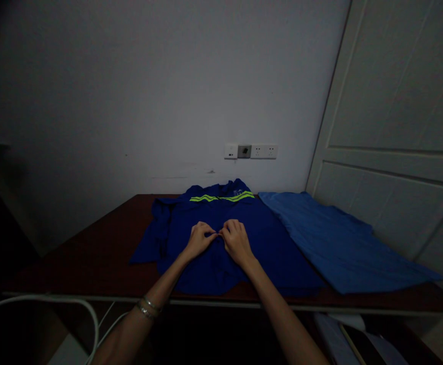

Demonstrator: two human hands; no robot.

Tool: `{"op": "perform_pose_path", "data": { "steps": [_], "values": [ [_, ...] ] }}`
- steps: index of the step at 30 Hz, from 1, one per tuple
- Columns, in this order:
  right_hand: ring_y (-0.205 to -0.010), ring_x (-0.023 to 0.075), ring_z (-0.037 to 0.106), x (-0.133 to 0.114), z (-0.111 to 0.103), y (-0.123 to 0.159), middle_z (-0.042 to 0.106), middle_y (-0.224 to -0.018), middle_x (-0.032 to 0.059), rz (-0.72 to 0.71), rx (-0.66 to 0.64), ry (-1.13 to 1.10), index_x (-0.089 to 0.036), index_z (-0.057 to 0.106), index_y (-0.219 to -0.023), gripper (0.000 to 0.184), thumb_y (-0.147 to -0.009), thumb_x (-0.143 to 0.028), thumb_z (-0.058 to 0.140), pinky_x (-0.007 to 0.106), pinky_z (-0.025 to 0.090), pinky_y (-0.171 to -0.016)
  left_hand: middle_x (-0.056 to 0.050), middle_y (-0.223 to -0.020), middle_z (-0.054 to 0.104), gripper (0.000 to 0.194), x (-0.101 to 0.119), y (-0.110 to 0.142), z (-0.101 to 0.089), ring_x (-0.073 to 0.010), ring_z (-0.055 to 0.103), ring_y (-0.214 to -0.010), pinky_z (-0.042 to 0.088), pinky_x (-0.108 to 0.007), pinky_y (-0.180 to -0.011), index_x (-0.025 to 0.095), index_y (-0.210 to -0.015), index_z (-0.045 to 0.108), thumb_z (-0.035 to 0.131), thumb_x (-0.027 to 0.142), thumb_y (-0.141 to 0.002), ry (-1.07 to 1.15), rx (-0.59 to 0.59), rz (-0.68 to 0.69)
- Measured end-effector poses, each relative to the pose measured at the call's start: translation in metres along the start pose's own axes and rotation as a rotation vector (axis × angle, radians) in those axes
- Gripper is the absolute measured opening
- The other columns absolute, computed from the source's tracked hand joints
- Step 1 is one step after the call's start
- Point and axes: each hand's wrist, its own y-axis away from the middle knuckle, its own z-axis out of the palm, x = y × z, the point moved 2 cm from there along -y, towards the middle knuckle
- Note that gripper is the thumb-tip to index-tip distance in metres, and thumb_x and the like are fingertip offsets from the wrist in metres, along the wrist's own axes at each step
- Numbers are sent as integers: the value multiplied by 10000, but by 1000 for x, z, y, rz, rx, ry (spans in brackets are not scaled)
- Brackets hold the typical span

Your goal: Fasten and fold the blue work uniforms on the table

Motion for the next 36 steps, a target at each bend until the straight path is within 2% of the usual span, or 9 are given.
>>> {"op": "perform_pose_path", "data": {
  "steps": [5,8,12,15,22,27,36],
  "values": [
    [-867,217,446,12,-4,8,527,-892,86,70,32,-95,-179,604,-835,132,-855,-170,474,341,376,-709,-29,-794,682,122,-8,-2,-5,-203,528,-919,331,-382,-876,205,-730,698,629,302,-759,-34,49,-22],
    [-881,217,457,18,-5,12,515,-892,78,121,71,-186,-199,615,-864,126,-851,-193,490,356,404,-739,-26,-791,679,114,-11,-4,-4,-194,535,-904,350,-361,-853,210,-726,700,636,300,-754,-3,32,-12],
    [-910,220,470,17,-3,9,518,-915,77,119,110,-294,-219,630,-933,149,-848,-226,507,386,432,-782,-28,-823,680,90,-9,-4,-1,-188,541,-904,356,-351,-852,207,-735,702,658,285,-737,9,27,25],
    [-947,229,472,14,-1,3,525,-953,83,84,90,-323,-229,632,-977,176,-840,-234,521,407,442,-797,-28,-837,680,82,-7,-3,0,-186,539,-908,355,-351,-856,209,-740,703,659,277,-737,10,17,38],
    [-1003,230,456,10,3,-4,517,-1002,88,15,-18,-301,-206,627,-868,106,-817,-169,542,397,442,-813,-30,-861,675,82,-5,-1,0,-190,526,-922,331,-371,-875,222,-755,712,639,256,-745,-12,-14,39],
    [-955,226,463,7,2,-2,519,-979,98,-4,-5,-223,-190,606,-858,109,-834,-160,504,373,435,-761,-30,-854,677,98,-2,0,0,-196,513,-943,297,-394,-903,230,-758,713,631,282,-748,-29,-6,12],
    [-930,219,443,2,3,1,524,-960,104,-90,33,-79,-173,617,-862,152,-866,-191,466,345,386,-747,-35,-821,679,107,-3,0,1,-197,535,-921,350,-363,-862,203,-727,712,639,281,-737,2,10,-6]
  ]
}}
